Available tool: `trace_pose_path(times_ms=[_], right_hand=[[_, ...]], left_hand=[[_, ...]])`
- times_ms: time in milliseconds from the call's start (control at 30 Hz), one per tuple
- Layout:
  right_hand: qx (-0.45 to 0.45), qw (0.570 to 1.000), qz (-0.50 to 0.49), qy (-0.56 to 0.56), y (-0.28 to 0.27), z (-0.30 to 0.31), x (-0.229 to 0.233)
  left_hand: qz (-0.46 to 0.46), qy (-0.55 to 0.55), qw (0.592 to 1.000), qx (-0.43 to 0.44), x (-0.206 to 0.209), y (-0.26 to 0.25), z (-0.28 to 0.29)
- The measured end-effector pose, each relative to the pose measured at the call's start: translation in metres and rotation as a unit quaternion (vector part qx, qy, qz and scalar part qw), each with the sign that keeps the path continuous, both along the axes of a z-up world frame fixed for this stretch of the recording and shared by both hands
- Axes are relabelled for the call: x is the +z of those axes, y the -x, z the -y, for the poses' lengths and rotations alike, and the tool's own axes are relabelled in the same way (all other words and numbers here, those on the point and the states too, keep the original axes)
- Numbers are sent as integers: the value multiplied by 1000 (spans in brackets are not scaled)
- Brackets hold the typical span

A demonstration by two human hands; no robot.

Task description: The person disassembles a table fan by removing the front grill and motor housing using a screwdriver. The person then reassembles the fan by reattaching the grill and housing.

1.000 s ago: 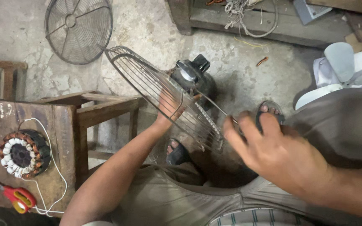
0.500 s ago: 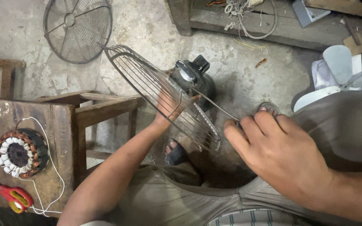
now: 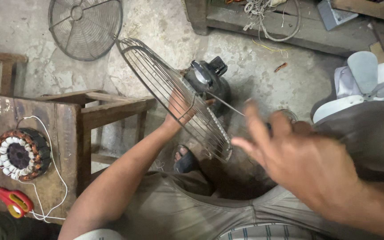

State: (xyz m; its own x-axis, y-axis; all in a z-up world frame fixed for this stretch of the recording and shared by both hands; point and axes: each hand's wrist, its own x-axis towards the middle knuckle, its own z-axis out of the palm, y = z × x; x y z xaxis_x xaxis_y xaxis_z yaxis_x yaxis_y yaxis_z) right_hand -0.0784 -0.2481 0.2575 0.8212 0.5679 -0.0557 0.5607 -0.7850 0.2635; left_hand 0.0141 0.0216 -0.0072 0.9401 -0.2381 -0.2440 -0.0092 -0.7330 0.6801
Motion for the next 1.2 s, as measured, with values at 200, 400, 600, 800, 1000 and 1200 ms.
trace_pose_path(times_ms=[200,400,600,800,1000,1200], right_hand=[[-86,992,-64,69,4,1,8],[-51,980,-21,-190,10,9,15],[1,922,-88,-376,9,11,11],[45,925,-119,-359,9,19,6],[-62,984,15,-165,12,21,2],[-80,955,24,-283,-1,24,4]], left_hand=[[124,-17,991,-54,-9,1,-6],[190,-146,961,-134,-61,3,-14],[320,-247,892,-202,-88,5,-19],[95,-18,995,-29,-11,0,7],[-17,26,1000,0,42,-7,17],[29,15,999,-21,39,-10,15]])
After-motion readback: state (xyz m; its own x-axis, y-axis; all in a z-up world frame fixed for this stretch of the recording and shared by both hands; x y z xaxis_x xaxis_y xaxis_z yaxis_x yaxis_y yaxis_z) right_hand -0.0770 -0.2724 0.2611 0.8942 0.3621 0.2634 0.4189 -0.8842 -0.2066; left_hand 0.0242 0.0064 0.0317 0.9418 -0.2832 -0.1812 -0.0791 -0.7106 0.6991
